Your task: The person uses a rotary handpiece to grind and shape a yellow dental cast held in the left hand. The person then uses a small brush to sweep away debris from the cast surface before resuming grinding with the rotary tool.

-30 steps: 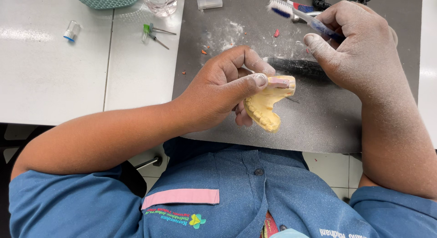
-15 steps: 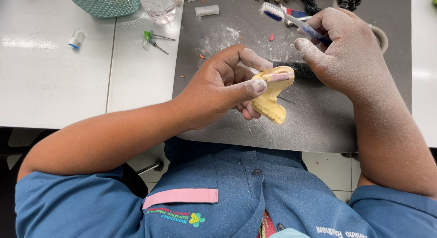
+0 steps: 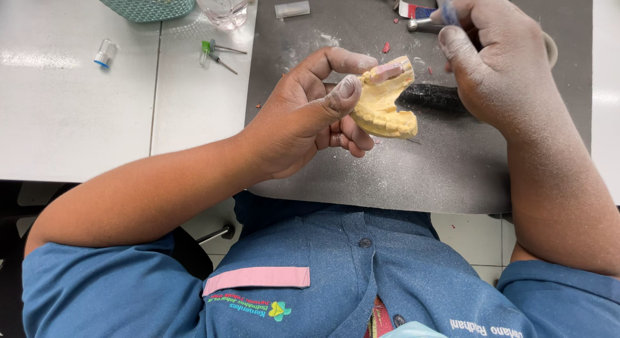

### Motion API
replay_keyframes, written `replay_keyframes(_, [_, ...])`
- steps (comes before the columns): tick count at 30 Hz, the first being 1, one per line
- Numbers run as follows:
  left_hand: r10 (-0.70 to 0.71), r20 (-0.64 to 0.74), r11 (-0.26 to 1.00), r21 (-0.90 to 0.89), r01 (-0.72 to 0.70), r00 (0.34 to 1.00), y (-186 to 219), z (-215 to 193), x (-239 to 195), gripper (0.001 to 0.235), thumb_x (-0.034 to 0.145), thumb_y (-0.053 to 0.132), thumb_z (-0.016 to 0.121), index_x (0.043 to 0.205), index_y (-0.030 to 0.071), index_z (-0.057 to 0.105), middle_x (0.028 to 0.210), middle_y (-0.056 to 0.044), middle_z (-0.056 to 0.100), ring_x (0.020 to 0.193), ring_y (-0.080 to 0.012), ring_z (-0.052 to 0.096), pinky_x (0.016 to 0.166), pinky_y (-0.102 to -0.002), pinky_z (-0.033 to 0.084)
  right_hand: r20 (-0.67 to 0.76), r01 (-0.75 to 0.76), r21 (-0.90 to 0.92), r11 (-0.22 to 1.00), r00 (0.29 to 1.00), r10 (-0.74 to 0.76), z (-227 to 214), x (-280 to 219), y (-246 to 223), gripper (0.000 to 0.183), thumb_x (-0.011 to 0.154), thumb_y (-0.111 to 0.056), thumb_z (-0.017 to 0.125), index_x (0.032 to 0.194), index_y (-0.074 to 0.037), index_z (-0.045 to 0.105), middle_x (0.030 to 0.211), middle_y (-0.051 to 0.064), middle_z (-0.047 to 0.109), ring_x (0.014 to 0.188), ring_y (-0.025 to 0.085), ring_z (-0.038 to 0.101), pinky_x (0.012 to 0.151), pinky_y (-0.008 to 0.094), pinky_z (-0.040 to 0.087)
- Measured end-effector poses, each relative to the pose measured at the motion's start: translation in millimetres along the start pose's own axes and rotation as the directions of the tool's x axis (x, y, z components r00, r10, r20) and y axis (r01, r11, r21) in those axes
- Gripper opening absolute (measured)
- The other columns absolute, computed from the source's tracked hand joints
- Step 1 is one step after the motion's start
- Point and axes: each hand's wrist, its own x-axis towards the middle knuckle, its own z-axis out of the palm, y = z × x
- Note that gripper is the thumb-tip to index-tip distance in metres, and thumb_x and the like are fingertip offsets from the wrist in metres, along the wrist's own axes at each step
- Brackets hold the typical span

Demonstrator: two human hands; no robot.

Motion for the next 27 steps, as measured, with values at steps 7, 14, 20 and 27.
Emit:
replay_keyframes(7, [0.013, 0.021, 1.000, 0.015, -0.013, 1.000, 0.1, -1.1, -3.2, 0.053, 0.108, 0.040, 0.065, 0.147, 0.009, 0.048, 0.095, -0.009, 0.070, 0.090, -0.0186, 0.075, 0.085, -0.036, 0.066, -0.036, 0.017, -0.029, 0.999, 0.999, -0.019, -5.0, -1.0, 8.9, 0.017, 0.124, -0.016, 0.056, 0.126, -0.004, 0.068, 0.091, 0.007, 0.064, 0.078, 0.011, 0.060, 0.066, 0.029, 0.048])
replay_keyframes(14, [0.032, 0.021, 0.999, 0.006, -0.032, 0.999, 4.8, -0.3, -5.0, 0.057, 0.108, 0.041, 0.064, 0.153, 0.009, 0.047, 0.103, -0.008, 0.072, 0.091, -0.0172, 0.073, 0.089, -0.038, 0.067, -0.090, 0.149, 0.080, 0.986, 0.986, -0.142, -9.6, -12.9, 38.6, 0.024, 0.124, -0.021, 0.051, 0.116, 0.001, 0.058, 0.099, 0.004, 0.062, 0.087, 0.005, 0.062, 0.075, 0.020, 0.051])
replay_keyframes(20, [0.078, 0.041, 0.996, 0.030, -0.079, 0.996, 5.2, -4.1, -5.8, 0.051, 0.113, 0.042, 0.063, 0.150, 0.010, 0.047, 0.091, -0.008, 0.069, 0.086, -0.0166, 0.074, 0.086, -0.036, 0.067, -0.054, 0.119, 0.231, 0.966, 0.993, -0.109, -17.2, -13.9, 53.4, 0.028, 0.124, -0.027, 0.065, 0.121, 0.001, 0.063, 0.098, 0.006, 0.064, 0.073, 0.009, 0.056, 0.065, 0.021, 0.043])
replay_keyframes(27, [0.106, 0.019, 0.992, 0.065, -0.107, 0.994, 2.8, -8.3, -3.9, 0.048, 0.112, 0.041, 0.062, 0.144, 0.008, 0.050, 0.087, -0.009, 0.069, 0.084, -0.0170, 0.075, 0.086, -0.037, 0.067, -0.045, 0.429, 0.152, 0.891, 0.903, -0.427, -29.8, -4.5, 63.7, 0.020, 0.116, -0.016, 0.071, 0.118, 0.003, 0.066, 0.109, 0.013, 0.069, 0.089, 0.013, 0.062, 0.077, 0.023, 0.047])
